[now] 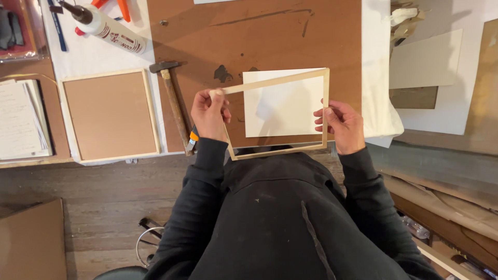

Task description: Assembling a wooden picture frame using corner clamps and a hammer.

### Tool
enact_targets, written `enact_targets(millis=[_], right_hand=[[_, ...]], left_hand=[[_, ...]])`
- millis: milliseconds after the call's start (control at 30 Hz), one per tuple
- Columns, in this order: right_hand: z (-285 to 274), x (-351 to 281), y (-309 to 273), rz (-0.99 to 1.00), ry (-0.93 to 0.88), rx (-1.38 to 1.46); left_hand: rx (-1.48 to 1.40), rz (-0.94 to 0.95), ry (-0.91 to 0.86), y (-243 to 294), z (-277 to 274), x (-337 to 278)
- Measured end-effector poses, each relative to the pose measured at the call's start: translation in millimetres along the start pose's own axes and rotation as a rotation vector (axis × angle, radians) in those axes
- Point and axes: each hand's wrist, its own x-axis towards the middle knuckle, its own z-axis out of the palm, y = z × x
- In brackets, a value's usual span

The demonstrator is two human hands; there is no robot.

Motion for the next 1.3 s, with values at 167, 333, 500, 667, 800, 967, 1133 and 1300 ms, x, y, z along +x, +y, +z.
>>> enact_targets(millis=[167,333,500,667,800,967,1133,1300], right_hand=[[-1.2,0.8,-1.8,-0.035,0.031,-0.010],[0.1,-2.3,-41.0,-0.512,0.264,-0.601],[48.0,-7.2,-137.8,-0.941,-0.056,-1.036],[85.1,1.7,-154.9,-0.632,-0.400,-1.312],[6.7,22.3,-119.3,-0.438,-0.515,-1.260],[-82.7,14.5,-81.2,-0.756,-0.160,-1.433],[-60.6,2.4,-3.6,-0.073,-0.173,-0.514],[-2.8,-25.8,12.3,0.004,-0.520,0.056]], left_hand=[[-0.261,-0.066,-0.101,46.2,13.2,-14.8],[-0.194,-0.052,-0.187,54.9,20.2,-35.2],[-0.029,0.019,-0.305,74.5,54.2,-56.5],[0.101,0.129,-0.488,81.5,59.2,-65.0],[0.082,0.171,-0.395,95.3,-0.2,-50.8],[-0.317,0.100,-0.098,110.0,-93.7,-41.7],[-0.461,-0.003,-0.006,76.6,-98.9,-30.3],[-0.516,-0.169,-0.013,46.7,-45.3,-8.2]])
